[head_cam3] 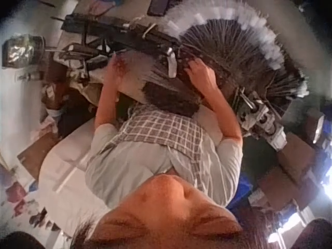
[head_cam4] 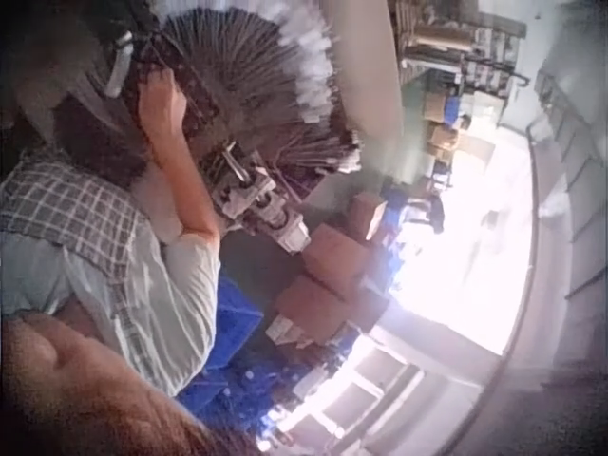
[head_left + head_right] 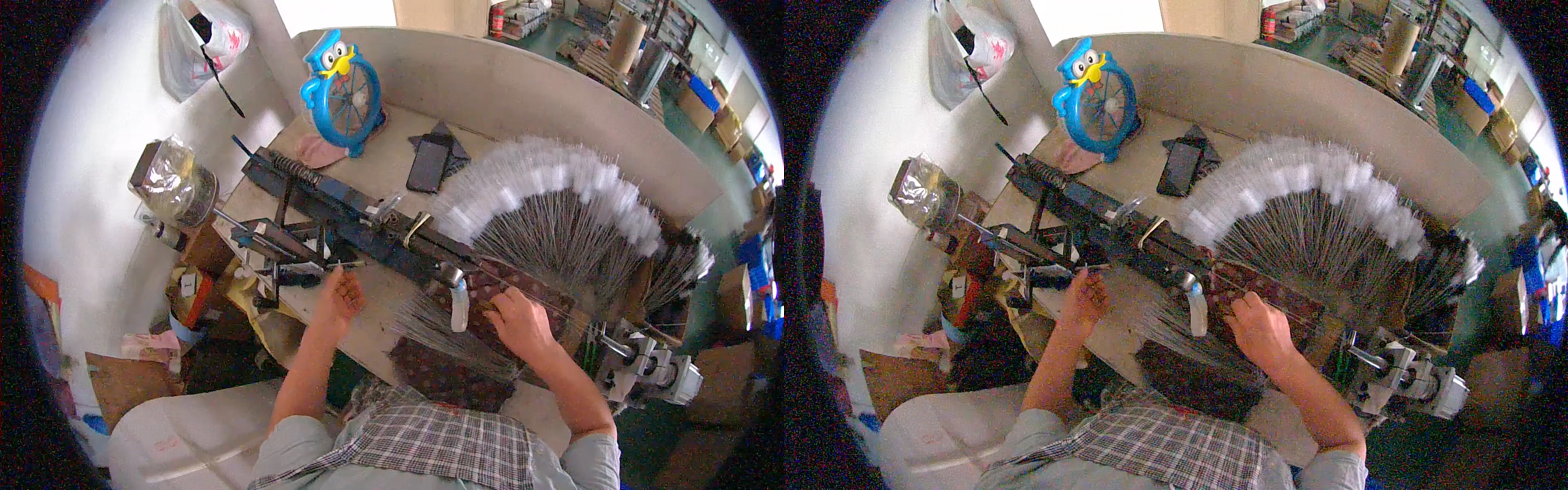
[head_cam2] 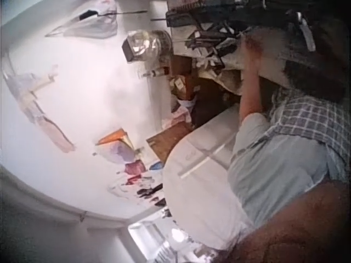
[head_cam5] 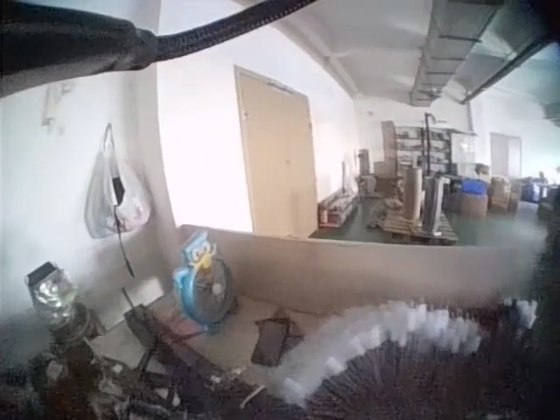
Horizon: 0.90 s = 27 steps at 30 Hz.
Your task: The recorder is manually assembling and trimming small white industrial brushes using a workbench machine.
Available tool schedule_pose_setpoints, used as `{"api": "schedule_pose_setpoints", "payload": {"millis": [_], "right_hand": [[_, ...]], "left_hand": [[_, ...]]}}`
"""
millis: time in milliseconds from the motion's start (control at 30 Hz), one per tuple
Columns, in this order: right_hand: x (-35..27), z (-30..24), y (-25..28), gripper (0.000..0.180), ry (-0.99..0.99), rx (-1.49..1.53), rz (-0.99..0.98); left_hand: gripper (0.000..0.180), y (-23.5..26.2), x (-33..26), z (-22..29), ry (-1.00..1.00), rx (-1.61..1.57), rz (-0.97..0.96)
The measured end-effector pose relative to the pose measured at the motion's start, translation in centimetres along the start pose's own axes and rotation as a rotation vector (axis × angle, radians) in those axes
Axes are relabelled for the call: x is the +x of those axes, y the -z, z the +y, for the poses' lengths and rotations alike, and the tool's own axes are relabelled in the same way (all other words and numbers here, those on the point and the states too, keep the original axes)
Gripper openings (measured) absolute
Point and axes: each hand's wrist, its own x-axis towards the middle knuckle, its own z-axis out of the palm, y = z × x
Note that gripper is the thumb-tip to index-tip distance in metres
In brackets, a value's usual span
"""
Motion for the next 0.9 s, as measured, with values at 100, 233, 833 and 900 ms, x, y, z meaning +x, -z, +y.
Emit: {"api": "schedule_pose_setpoints", "payload": {"millis": [100, 233, 833, 900], "right_hand": [[-0.2, -0.8, 0.6, 0.018, 0.017, -0.066, -0.077], [-1.0, -1.5, 1.8, 0.014, 0.04, -0.037, -0.115], [-2.5, 1.6, 8.0, 0.018, -0.215, 0.418, 0.191], [-3.0, 2.1, 8.2, 0.019, -0.249, 0.472, 0.171]], "left_hand": [[0.028, -1.1, -0.7, 1.4, -0.016, -0.076, 0.084], [0.021, -0.2, -0.1, 1.2, -0.095, -0.044, 0.075], [0.019, -20.2, -6.3, -9.6, -0.125, 0.293, -0.374], [0.019, -20.4, -6.2, -10.0, -0.147, 0.35, -0.427]]}}
